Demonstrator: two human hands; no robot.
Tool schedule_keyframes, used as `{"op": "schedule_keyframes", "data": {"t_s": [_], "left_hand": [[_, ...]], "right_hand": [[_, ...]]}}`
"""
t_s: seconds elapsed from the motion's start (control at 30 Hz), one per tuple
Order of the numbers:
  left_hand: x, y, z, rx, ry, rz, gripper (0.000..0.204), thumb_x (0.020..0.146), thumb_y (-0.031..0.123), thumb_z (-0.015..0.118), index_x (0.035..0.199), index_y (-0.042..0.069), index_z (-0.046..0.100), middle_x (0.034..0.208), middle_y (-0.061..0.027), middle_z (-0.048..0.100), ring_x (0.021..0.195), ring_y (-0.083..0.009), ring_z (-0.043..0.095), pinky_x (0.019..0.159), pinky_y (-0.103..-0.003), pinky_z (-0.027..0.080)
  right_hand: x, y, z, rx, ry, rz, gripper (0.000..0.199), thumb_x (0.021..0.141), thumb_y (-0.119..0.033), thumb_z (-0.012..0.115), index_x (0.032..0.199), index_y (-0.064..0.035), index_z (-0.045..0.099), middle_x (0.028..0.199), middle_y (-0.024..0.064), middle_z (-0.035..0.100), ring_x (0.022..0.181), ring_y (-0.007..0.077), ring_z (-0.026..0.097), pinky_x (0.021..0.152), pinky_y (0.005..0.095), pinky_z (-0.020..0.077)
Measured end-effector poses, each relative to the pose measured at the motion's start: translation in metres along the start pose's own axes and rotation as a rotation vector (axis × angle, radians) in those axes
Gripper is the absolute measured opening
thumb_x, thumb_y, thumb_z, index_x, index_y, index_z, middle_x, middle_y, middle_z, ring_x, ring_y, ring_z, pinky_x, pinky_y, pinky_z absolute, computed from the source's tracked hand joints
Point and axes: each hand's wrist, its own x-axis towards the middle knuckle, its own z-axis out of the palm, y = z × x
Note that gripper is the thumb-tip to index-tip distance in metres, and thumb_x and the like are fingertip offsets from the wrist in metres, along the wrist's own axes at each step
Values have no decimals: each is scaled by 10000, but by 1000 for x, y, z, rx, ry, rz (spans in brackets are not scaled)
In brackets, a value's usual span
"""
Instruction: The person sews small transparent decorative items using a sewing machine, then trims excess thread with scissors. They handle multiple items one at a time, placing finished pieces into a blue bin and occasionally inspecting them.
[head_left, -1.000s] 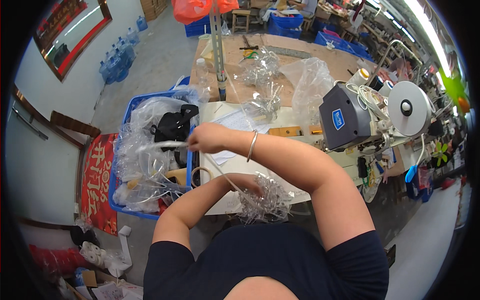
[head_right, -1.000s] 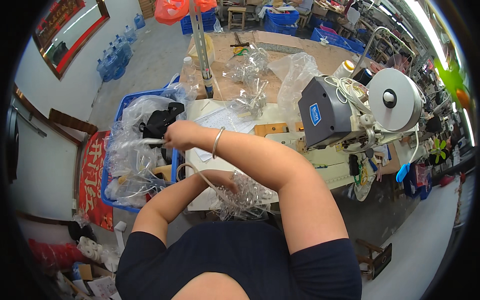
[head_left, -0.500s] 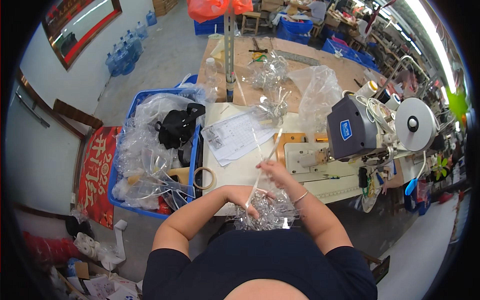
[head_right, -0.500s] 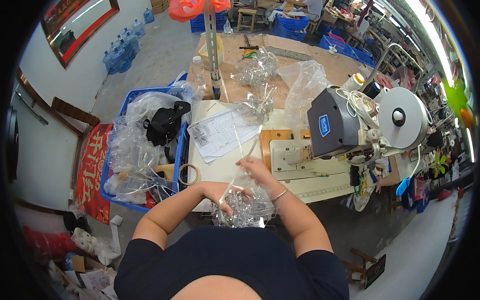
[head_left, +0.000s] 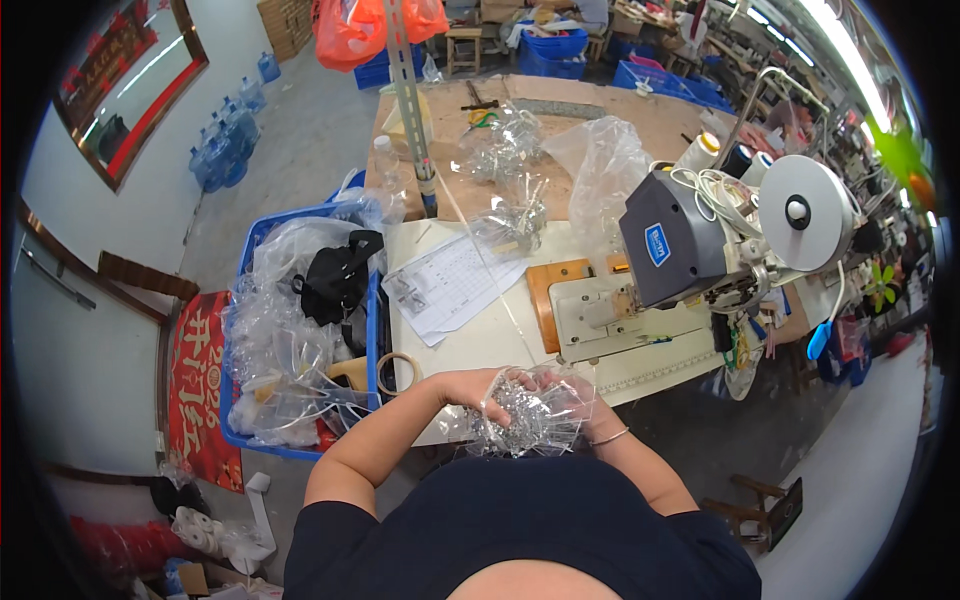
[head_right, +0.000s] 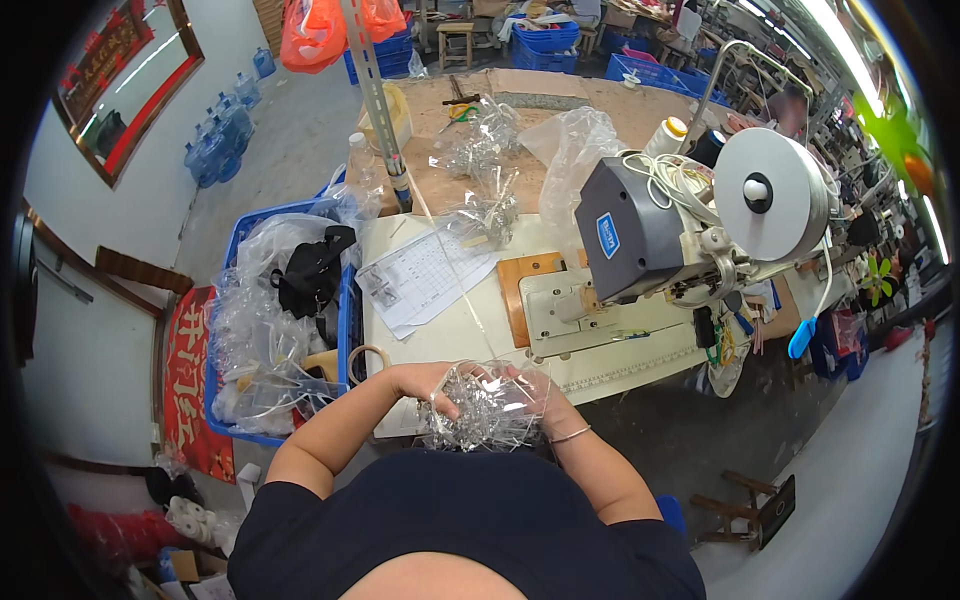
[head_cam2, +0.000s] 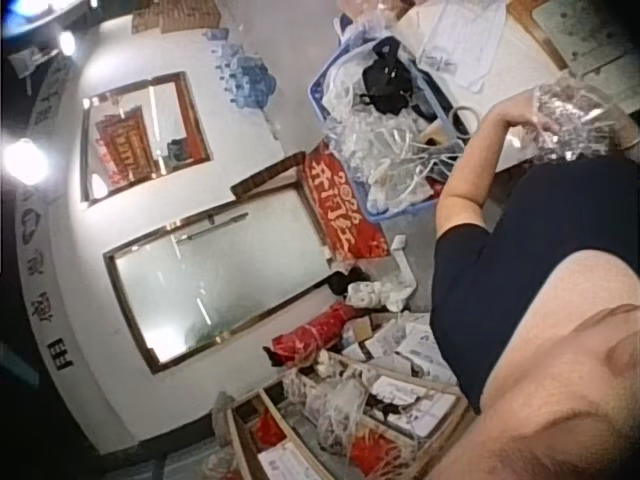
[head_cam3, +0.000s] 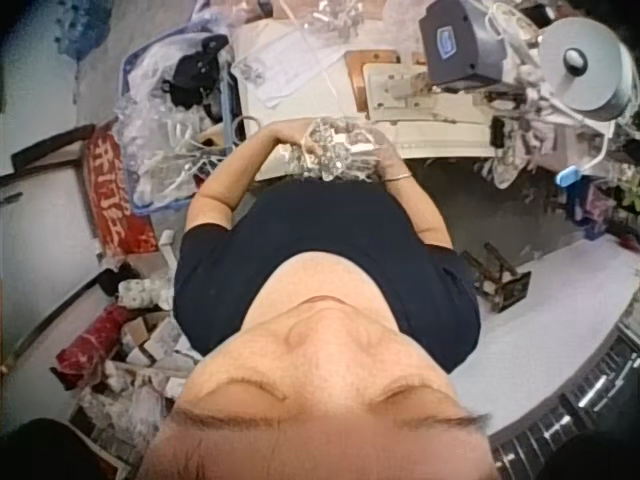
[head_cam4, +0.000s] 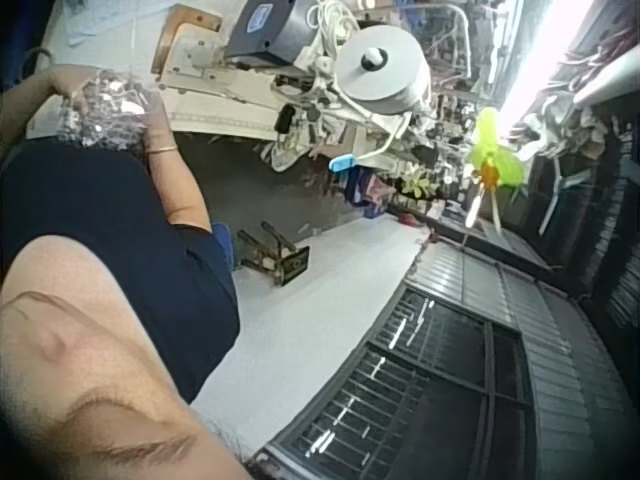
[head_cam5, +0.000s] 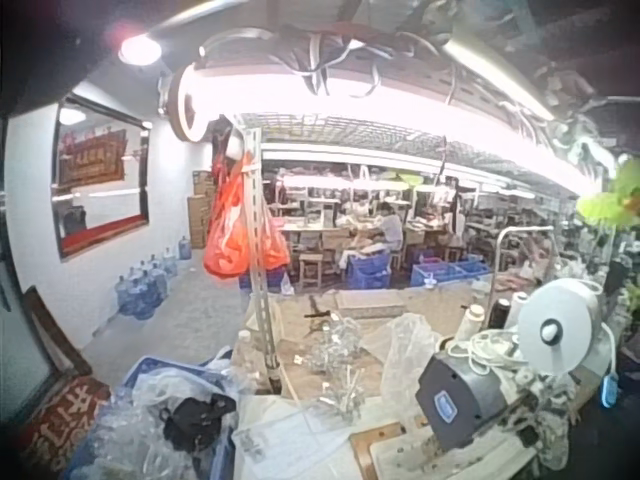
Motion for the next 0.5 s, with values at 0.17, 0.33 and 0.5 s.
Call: {"op": "schedule_keyframes", "data": {"t_s": [0.17,0.33,0.5], "left_hand": [[0,-4,-2,-81,26,-5,963,628,354,823,1387,-7,353,1345,-160,455,1231,-248,447,1029,-339,357],[12,-18,-16,21,36,185,1119,548,507,823,1412,5,320,1493,-212,202,1322,-301,344,1065,-389,302],[21,-29,-30,11,23,382,1075,520,493,823,1387,45,372,1451,-167,289,1298,-300,385,1061,-410,318]], "right_hand": [[-2,6,-14,-186,203,111,289,899,-156,565,1137,8,571,1020,105,641,903,197,647,791,314,551],[-2,-47,-23,-339,15,214,210,913,-150,551,1063,-8,590,1006,83,644,890,186,649,805,350,552],[-7,-24,-37,-71,-28,149,326,938,-229,526,1158,10,552,1091,121,627,968,217,632,800,380,543]]}}
